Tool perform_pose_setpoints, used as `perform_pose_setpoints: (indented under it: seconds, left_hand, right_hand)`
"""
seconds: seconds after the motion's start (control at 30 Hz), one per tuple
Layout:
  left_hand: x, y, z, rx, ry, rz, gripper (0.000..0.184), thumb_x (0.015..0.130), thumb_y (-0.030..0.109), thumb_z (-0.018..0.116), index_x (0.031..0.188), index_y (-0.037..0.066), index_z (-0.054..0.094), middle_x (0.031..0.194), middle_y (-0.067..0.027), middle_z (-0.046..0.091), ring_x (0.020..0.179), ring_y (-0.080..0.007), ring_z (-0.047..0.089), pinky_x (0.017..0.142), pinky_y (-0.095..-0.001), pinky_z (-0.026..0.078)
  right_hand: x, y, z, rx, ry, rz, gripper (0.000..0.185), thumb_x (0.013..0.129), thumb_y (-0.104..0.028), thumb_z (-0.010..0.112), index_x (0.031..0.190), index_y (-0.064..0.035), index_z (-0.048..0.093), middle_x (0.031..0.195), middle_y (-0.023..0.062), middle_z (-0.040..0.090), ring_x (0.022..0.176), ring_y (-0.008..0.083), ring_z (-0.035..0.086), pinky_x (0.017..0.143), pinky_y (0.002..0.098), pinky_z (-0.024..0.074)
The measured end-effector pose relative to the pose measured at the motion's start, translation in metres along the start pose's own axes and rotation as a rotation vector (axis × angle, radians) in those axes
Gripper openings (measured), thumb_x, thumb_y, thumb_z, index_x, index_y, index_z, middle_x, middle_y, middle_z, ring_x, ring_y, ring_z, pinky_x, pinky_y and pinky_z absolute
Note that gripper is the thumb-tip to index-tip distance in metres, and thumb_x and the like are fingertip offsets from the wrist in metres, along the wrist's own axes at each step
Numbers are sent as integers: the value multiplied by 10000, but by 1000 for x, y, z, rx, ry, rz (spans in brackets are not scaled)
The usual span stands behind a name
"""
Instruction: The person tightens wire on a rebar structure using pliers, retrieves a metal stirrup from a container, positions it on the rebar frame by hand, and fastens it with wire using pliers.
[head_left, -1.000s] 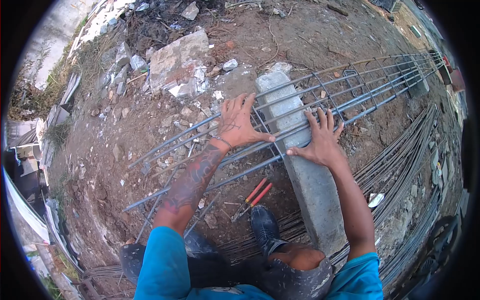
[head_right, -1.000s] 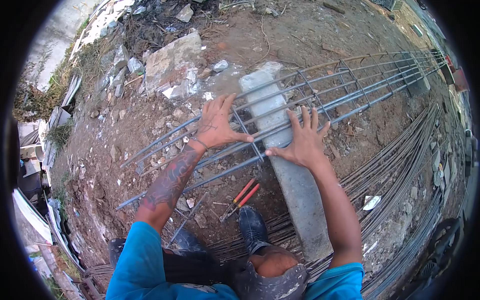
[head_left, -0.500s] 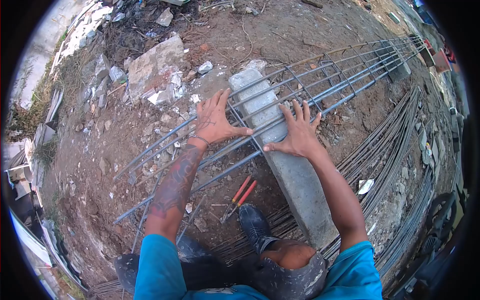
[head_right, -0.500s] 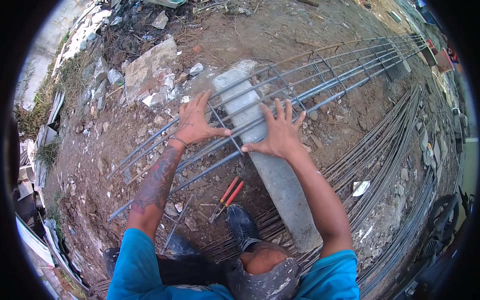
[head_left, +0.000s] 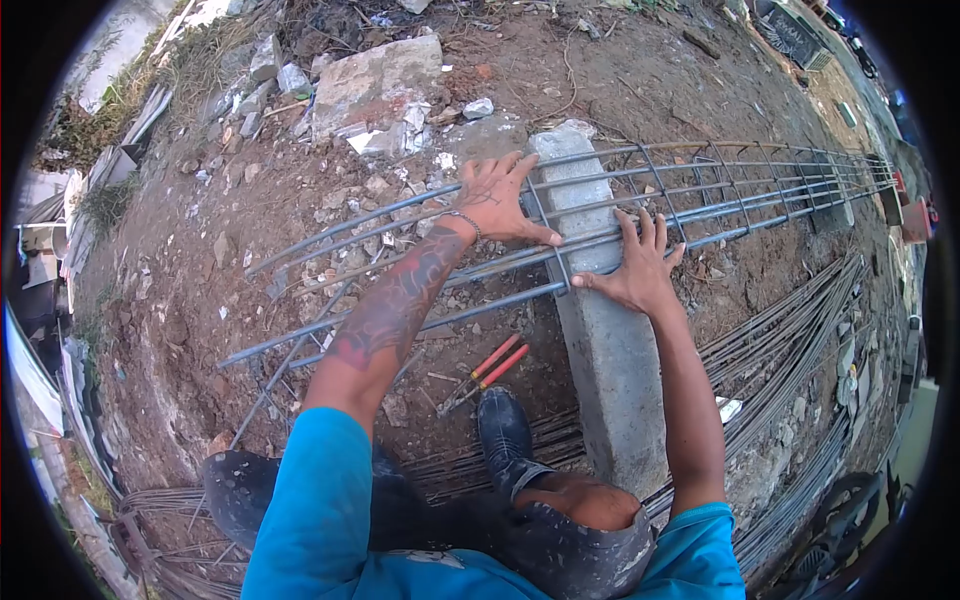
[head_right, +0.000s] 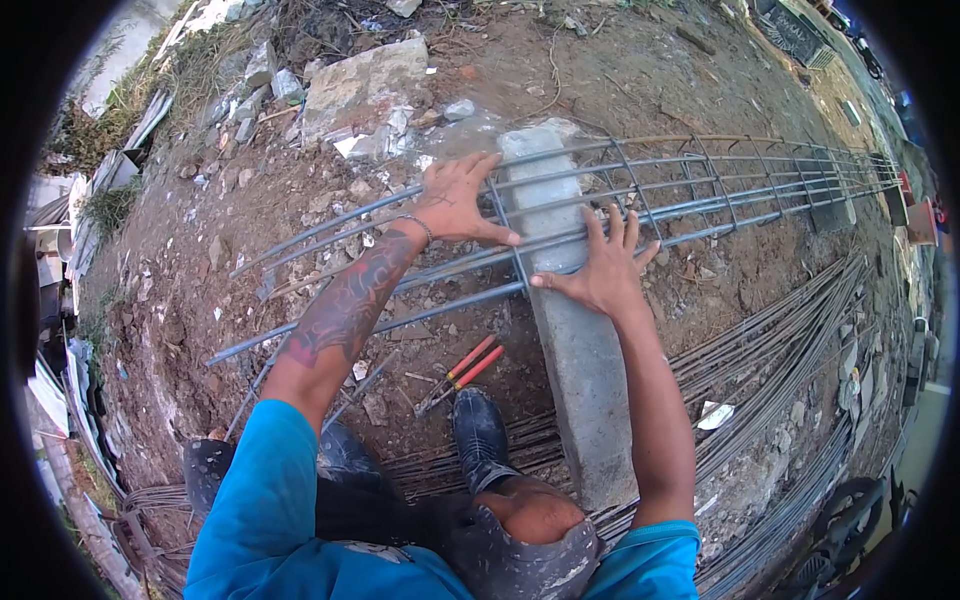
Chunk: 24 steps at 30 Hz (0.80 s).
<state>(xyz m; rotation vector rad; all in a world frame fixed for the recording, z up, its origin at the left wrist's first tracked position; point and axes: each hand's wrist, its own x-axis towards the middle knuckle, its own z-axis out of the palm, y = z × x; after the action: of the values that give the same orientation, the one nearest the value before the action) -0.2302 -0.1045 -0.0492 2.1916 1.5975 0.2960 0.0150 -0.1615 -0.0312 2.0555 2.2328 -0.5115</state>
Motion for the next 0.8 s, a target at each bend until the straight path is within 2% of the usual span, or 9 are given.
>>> perform_pose_setpoints:
  seconds: [0.3,0.37,0.6,0.67,0.7,0.73,0.77,0.8]
  left_hand:
    - [6,1,1,7,-53,-6,1355,371,851,680,1451,115,322,1457,-162,342,1372,-337,278,1113,-566,131]
    - [2,3,-2,38,-33,4,1304,430,834,676,1439,82,333,1457,-170,346,1363,-333,295,1115,-498,147]
    - [1,2,5,43,-3,-2,1294,440,830,676,1432,68,341,1439,-182,359,1350,-349,303,1107,-513,149]
    - [-15,9,9,120,430,129,1200,513,784,693,1409,55,367,1387,-188,399,1319,-338,331,1107,-502,159]
    - [-38,27,-8,-40,619,265,817,675,559,725,1263,40,500,1230,-170,505,1185,-315,450,1037,-467,284]
    - [-66,40,-14,-139,610,374,604,699,405,715,1150,43,541,1134,-151,537,1079,-307,496,950,-448,349]
    - [-97,52,-16,-240,609,486,394,723,252,705,1036,46,583,1038,-131,570,974,-298,543,863,-428,413]
    - [-140,68,-12,-365,530,553,208,694,90,655,886,58,583,870,-77,578,806,-267,571,695,-387,444]
  right_hand:
    - [1,3,3,-26,30,-24,1337,392,-850,687,1450,-126,308,1513,221,192,1419,440,48,1034,740,18]
    - [-2,1,8,-19,22,-41,1326,400,-845,691,1450,-131,307,1512,226,190,1419,440,50,1029,745,22]
    - [4,6,13,-65,77,-35,1258,455,-821,696,1455,-169,301,1509,239,188,1420,434,60,1014,759,35]
    - [7,11,16,-81,65,-54,1244,470,-815,695,1458,-173,295,1512,238,182,1420,432,66,1015,756,37]
    - [7,12,17,-71,82,-64,1250,466,-817,694,1460,-176,292,1515,237,176,1421,431,67,1016,753,36]
    - [4,11,17,-60,99,-67,1256,461,-819,694,1462,-179,288,1517,236,170,1421,430,68,1018,751,36]
    - [0,8,13,-73,114,-83,1176,536,-781,697,1453,-160,300,1502,240,200,1415,432,98,1032,731,63]
    - [-8,2,11,-77,104,-83,1176,536,-781,697,1453,-160,300,1502,240,200,1415,432,98,1032,731,63]
